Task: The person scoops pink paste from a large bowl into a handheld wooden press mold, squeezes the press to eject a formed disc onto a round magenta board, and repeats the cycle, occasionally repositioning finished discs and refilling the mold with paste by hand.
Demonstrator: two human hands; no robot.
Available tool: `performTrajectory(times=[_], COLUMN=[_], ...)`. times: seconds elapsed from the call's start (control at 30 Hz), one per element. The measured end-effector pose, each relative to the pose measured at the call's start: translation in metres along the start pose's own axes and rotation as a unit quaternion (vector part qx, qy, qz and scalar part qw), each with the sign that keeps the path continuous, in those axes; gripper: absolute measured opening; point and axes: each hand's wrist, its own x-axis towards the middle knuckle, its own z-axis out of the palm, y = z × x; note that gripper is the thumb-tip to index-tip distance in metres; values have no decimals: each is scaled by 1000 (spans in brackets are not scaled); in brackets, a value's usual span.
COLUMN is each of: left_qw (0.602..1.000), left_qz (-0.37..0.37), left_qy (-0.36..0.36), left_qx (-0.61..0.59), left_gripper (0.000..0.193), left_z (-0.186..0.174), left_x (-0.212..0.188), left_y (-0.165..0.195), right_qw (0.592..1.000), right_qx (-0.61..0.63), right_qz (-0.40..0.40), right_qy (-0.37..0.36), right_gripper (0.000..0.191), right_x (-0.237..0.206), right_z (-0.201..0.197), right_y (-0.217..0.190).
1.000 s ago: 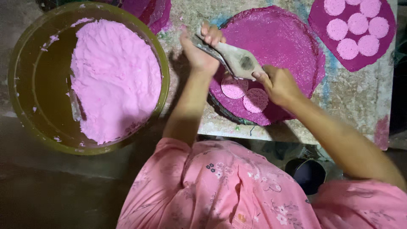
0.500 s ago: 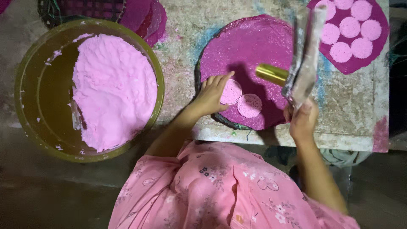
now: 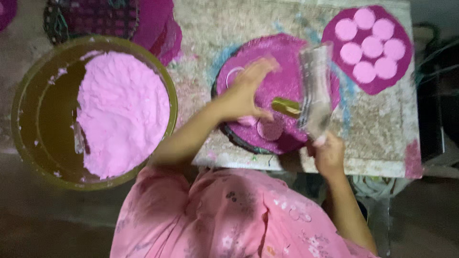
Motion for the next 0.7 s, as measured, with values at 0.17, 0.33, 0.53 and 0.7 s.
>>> performTrajectory(times=[0.17, 0.33, 0.53, 0.7], left_qw=[965, 950, 965, 918], left_qz=[103, 54, -146, -346], left_qy=[-189, -269, -197, -192], left_qx=[-150, -146, -98, 34], left_gripper=[85, 52, 23, 24], left_z=[-35, -86, -130, -131], left_x=[-49, -104, -173, -253], left_y=[101, 155, 163, 121], right_qw=[907, 718, 686, 655], right_qx=[-226, -165, 26, 124], right_qz=[-319, -582, -267, -239], right_qy=[-156, -345, -677, -706], right_gripper=[57, 61, 45, 43], right_x=[49, 119, 128, 129], right_z=[-2, 35, 93, 154], right_y=[-142, -229, -228, -221])
